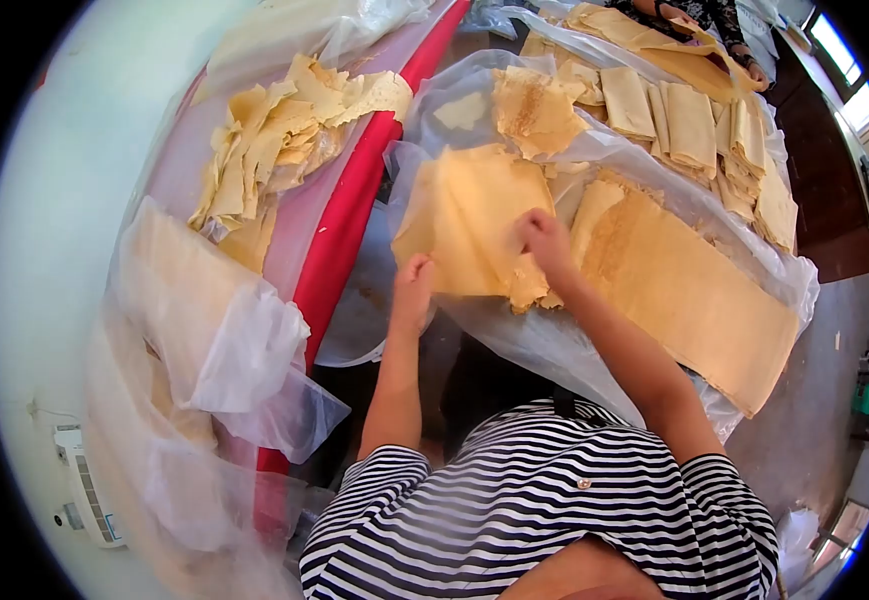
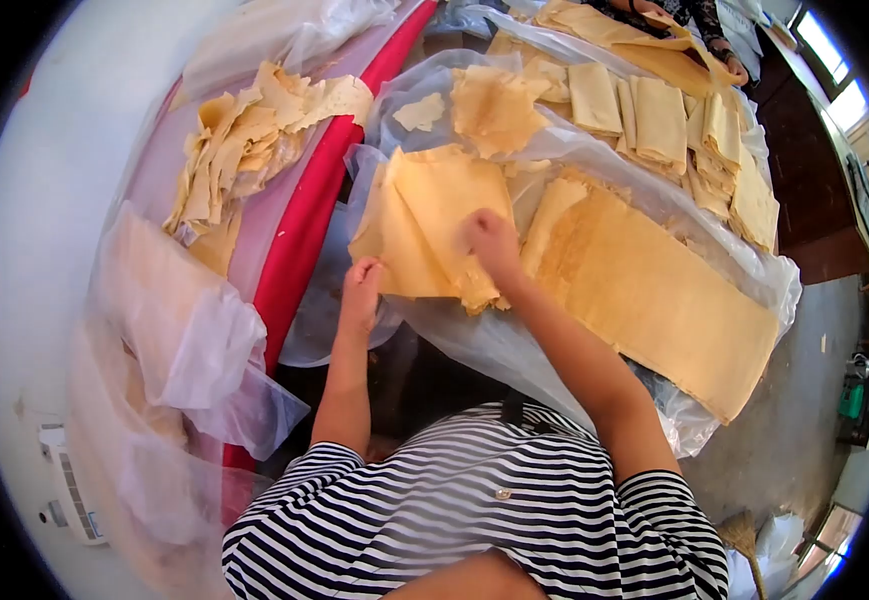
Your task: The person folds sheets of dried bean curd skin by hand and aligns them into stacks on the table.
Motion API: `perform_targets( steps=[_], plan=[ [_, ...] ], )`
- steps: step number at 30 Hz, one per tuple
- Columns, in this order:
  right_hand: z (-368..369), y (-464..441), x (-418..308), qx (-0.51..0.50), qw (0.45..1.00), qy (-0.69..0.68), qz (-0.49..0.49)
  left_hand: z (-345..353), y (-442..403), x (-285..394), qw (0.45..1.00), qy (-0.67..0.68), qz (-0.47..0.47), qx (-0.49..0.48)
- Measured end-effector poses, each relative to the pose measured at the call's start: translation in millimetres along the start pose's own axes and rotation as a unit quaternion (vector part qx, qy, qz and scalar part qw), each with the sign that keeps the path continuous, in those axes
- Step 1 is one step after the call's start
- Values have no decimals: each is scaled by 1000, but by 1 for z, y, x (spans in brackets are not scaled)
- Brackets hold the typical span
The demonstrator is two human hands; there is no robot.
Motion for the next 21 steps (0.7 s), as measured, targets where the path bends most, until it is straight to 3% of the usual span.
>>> perform_targets(
  steps=[1, 3, 4, 6, 7, 9, 10, 12, 13, 15, 16, 18, 20, 21],
  plan=[
    [-16, -6, 0, 8, 995, -96, 31, -11, -3, -10, 1000, 1, -1, 0],
    [-43, -12, 0, 67, 971, -216, 78, -37, -14, -29, 984, -163, 66, 41],
    [-56, -15, -2, 69, 971, -216, 78, -42, -16, -34, 984, -163, 67, 39],
    [-80, -17, -6, 114, 948, -290, 69, -47, -15, -29, 919, -377, 72, 95],
    [-84, -17, -8, 115, 948, -290, 67, -42, -12, -23, 919, -376, 75, 94],
    [-95, -14, -13, 127, 938, -320, 46, -25, 1, 7, 831, -484, 185, 200],
    [-95, -8, -22, 132, 937, -319, 47, -14, 1, 15, 833, -484, 186, 195],
    [-84, -1, -38, 105, 937, -332, 30, 23, -5, 34, 813, -473, 320, 115],
    [-85, -5, -34, 112, 936, -333, 28, 38, -11, 28, 813, -472, 324, 108],
    [-87, -13, -31, 73, 924, -375, -20, 90, -17, 10, 804, -454, 380, -45],
    [-86, 7, -68, 65, 906, -415, -54, 108, -13, 11, 804, -449, 386, -59],
    [-128, 8, -72, 88, 904, -405, -103, 139, -6, 13, 851, -373, 350, -121],
    [-173, 25, -73, 107, 903, -390, -146, 163, 3, 20, 856, -349, 352, -149],
    [-199, 43, -72, 169, 900, -371, -157, 172, 8, 20, 862, -330, 348, -163]
  ],
)
Point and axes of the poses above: each hand's wrist, its own y-axis away from the middle knuckle, its own z-axis out of the palm, x = y × z, the point moved 5 cm from there along -y, towards the middle knuckle, and after that the axes turned 2 degrees about z, right-handed, at the moved point
